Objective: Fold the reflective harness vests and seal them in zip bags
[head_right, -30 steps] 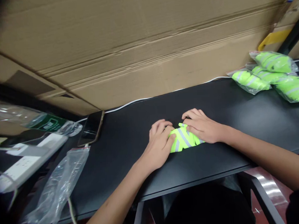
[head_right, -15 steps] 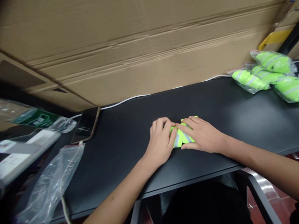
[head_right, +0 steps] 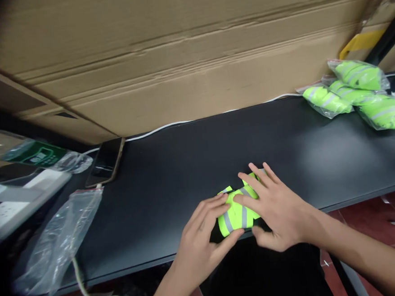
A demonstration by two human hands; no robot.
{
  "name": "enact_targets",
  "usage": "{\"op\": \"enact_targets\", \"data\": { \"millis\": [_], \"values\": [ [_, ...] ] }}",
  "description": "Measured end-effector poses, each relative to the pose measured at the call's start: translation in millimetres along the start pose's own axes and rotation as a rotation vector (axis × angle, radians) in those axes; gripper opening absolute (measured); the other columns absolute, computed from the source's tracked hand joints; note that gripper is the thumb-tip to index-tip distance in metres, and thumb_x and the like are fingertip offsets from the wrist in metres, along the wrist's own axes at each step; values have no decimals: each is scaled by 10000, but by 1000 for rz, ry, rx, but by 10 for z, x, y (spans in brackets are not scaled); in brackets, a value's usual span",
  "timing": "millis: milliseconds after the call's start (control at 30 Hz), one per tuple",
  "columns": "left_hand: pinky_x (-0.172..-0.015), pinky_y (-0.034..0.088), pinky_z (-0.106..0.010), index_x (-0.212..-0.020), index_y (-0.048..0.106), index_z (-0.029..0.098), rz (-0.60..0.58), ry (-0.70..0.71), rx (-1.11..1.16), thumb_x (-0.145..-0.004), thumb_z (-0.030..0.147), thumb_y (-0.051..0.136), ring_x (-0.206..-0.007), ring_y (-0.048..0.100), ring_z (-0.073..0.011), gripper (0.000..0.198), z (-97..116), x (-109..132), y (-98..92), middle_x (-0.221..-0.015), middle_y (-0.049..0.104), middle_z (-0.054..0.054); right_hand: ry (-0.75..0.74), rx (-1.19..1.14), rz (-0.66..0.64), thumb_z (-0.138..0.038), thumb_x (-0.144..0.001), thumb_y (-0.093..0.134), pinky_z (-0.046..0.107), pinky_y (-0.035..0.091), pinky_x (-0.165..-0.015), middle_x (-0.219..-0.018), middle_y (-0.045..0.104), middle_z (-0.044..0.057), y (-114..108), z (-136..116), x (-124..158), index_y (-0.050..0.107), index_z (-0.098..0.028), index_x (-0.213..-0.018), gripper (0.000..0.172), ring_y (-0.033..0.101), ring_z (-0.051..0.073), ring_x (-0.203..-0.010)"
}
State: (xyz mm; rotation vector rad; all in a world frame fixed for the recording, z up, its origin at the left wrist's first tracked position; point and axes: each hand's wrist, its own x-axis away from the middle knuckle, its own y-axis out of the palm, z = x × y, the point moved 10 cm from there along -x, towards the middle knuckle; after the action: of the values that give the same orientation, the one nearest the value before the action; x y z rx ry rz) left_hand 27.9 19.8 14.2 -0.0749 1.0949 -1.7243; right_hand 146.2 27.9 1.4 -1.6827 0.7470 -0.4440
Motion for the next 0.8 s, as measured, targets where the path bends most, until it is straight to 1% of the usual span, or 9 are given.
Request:
{"op": "enact_targets", "data": {
  "millis": [67,133,200,233,300,367,433,633,800],
  "values": [
    [-946,582,-476,-1173,567,175,31,-6,8,-877,291,757,-1178,636,-299,370,50,40,6,-1186,681,-136,32,-5,22,-611,-809,650,742,252,-1114,-1550,412,218,9,-36,32,411,-195,-1531,867,283,493,-1453],
    [-958,579,-470,-1159,579,170,43,-6,2,-870,286,768,-1179,637,-296,364,80,61,13,-1179,686,-131,33,47,73,-787,-777,603,772,269,-1073,-1571,371,236,6,-60,36,365,-243,-1560,983,337,521,-1409],
    [-959,579,-462,-1136,591,171,44,-3,-3,-865,289,774,-1181,637,-293,347,94,75,18,-1159,690,-123,-4,116,105,-836,-752,590,765,321,-1034,-1602,309,237,22,-90,20,339,-308,-1568,1005,391,527,-1367],
    [-956,581,-455,-1128,596,172,43,-1,-2,-864,290,776,-1180,638,-291,341,98,84,21,-1148,691,-118,-27,144,108,-813,-770,598,744,346,-1029,-1603,311,229,37,-104,10,344,-322,-1563,967,420,514,-1347],
    [-950,585,-441,-1116,603,173,45,-1,9,-857,291,784,-1176,643,-284,337,102,110,23,-1133,689,-111,-60,177,100,-725,-850,595,696,378,-1035,-1545,414,198,66,-126,-1,391,-315,-1538,826,477,466,-1306],
    [-945,590,-436,-1105,603,172,58,-1,16,-856,280,785,-1171,650,-282,327,112,151,21,-1132,687,-113,-74,186,95,-647,-914,572,667,391,-1039,-1412,552,162,80,-152,12,455,-287,-1497,695,512,424,-1263],
    [-940,596,-444,-1098,598,172,80,-3,17,-859,283,783,-1168,657,-287,321,130,205,26,-1136,689,-119,-77,192,108,-558,-944,580,656,402,-1031,-1293,622,140,79,-191,53,491,-265,-1466,606,528,407,-1231],
    [-952,602,-467,-1172,577,154,162,29,34,-863,361,772,-1178,661,-295,420,259,365,67,-1181,683,-155,-104,227,330,-165,-934,534,578,463,-976,-1110,692,121,-57,-364,232,608,-197,-1330,403,592,352,-1095],
    [-985,587,-452,-1160,572,149,171,-6,78,-856,333,781,-1205,646,-285,412,249,423,81,-1209,674,-165,-107,240,422,-143,-942,514,520,476,-954,-1088,724,86,-110,-412,270,659,-196,-1236,332,606,315,-1060]
  ]
}}
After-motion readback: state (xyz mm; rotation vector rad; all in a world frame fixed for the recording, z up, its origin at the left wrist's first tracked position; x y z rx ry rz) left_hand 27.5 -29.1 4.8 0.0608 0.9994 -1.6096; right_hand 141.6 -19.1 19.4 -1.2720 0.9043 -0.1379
